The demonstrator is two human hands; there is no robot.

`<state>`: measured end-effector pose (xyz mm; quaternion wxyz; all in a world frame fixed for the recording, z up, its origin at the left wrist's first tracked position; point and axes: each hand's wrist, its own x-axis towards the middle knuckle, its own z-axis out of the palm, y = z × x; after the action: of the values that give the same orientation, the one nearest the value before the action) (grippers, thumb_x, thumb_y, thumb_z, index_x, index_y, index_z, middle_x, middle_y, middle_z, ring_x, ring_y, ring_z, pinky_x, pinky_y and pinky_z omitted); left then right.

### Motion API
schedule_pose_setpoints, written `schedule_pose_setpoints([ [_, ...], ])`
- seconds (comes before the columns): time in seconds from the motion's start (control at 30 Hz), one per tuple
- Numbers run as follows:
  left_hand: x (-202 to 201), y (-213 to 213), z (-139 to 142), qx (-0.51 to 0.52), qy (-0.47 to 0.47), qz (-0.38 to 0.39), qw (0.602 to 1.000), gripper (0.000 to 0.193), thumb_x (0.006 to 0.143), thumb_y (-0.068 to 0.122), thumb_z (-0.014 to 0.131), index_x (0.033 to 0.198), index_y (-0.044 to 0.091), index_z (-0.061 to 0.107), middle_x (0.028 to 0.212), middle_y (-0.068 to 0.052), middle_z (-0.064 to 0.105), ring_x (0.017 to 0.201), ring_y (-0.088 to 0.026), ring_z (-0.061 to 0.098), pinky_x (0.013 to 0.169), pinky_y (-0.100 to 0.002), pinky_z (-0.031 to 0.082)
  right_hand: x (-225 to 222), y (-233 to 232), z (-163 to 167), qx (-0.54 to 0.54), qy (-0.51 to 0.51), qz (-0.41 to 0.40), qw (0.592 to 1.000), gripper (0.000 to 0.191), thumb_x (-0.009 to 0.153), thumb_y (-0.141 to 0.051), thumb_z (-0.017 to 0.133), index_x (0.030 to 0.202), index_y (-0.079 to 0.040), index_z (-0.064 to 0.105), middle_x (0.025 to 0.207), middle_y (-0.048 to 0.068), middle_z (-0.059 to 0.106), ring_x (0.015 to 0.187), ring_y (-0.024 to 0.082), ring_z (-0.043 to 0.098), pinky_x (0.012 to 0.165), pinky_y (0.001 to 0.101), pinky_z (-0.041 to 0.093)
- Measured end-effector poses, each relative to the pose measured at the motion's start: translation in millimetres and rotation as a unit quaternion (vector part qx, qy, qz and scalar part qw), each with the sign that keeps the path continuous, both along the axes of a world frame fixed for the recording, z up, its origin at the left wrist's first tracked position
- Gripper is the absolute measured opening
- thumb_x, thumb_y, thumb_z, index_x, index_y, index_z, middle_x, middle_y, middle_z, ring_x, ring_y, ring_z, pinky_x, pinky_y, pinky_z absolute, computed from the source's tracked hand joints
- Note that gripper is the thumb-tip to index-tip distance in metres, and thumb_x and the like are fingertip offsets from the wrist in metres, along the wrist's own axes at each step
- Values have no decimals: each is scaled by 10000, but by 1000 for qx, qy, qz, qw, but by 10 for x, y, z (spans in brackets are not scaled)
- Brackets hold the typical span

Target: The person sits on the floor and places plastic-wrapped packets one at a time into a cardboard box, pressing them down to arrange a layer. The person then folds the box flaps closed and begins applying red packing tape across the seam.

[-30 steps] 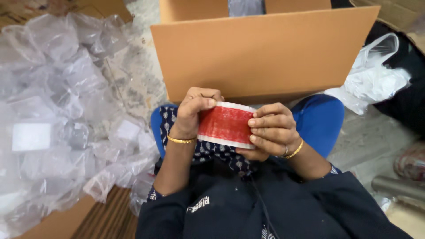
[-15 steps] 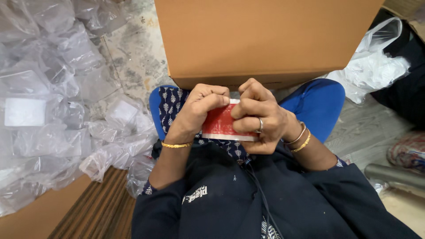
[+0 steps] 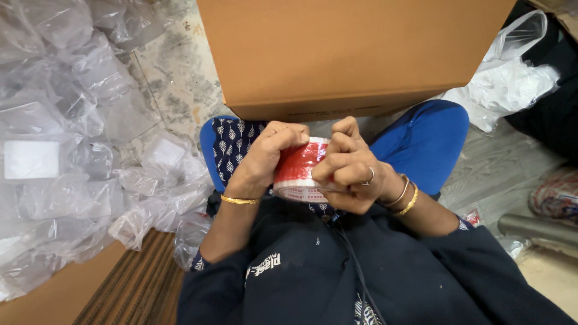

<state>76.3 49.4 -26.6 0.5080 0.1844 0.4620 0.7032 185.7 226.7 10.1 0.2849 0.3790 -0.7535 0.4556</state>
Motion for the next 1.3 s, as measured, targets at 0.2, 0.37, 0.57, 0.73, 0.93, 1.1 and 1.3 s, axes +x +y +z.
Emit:
schedule_pose_setpoints([
  [0.2, 30, 10, -134, 20, -43, -7, 999, 267, 915, 133, 558, 668, 34, 538, 648, 42, 484, 624, -59, 413, 601, -260, 330, 75, -4, -68, 3, -26, -12, 1000, 440, 638, -18, 732, 813, -179, 362, 840, -27, 678, 648, 220, 409, 801, 452, 278],
  [0.37, 34, 3, -186, 31, -57, -1, 998, 272, 911, 110, 581, 655, 45, 518, 663, 49, 461, 629, -58, 412, 601, -267, 329, 73, -16, -108, 14, -23, 12, 1000, 377, 657, 11, 711, 821, -155, 416, 840, -31, 677, 672, 229, 419, 799, 460, 287],
  [0.57, 30, 2, -257, 4, -101, 8, 995, 226, 904, 98, 589, 688, 38, 556, 683, 36, 507, 639, -70, 455, 617, -270, 382, 167, -45, -121, -27, -65, -45, 997, 486, 655, -42, 736, 877, -231, 347, 735, -46, 543, 699, 259, 393, 811, 448, 292],
  [0.73, 64, 23, -344, -3, -173, 33, 984, 159, 882, 73, 565, 743, 9, 612, 733, -4, 584, 682, -104, 527, 673, -276, 447, 87, -61, -210, -55, -62, -4, 997, 559, 757, -14, 673, 1145, -163, 299, 873, 23, 638, 741, 213, 446, 854, 468, 306],
  [0.93, 90, 23, -412, -31, -196, 51, 979, 126, 874, 77, 583, 798, 6, 654, 775, -25, 632, 711, -116, 570, 708, -278, 483, 134, 1, -310, -49, -62, -14, 997, 484, 727, -20, 702, 1004, -180, 339, 755, -29, 634, 649, 201, 406, 812, 440, 303],
  [1.1, 29, -31, -508, 60, -214, 7, 975, 156, 1017, 83, 633, 886, -1, 651, 861, -36, 638, 776, -138, 593, 750, -310, 504, 219, -64, -307, -123, -99, -47, 986, 389, 855, -42, 806, 941, -170, 449, 701, -60, 522, 684, 162, 456, 806, 397, 366],
  [1.3, 203, 80, -907, -17, -251, -18, 968, 247, 894, 108, 572, 967, -80, 715, 967, -151, 751, 872, -202, 708, 851, -326, 568, 114, 239, -44, -10, -212, 78, 974, 365, 865, -240, 782, 1134, -60, 613, 977, 84, 633, 865, 265, 578, 821, 423, 412],
])
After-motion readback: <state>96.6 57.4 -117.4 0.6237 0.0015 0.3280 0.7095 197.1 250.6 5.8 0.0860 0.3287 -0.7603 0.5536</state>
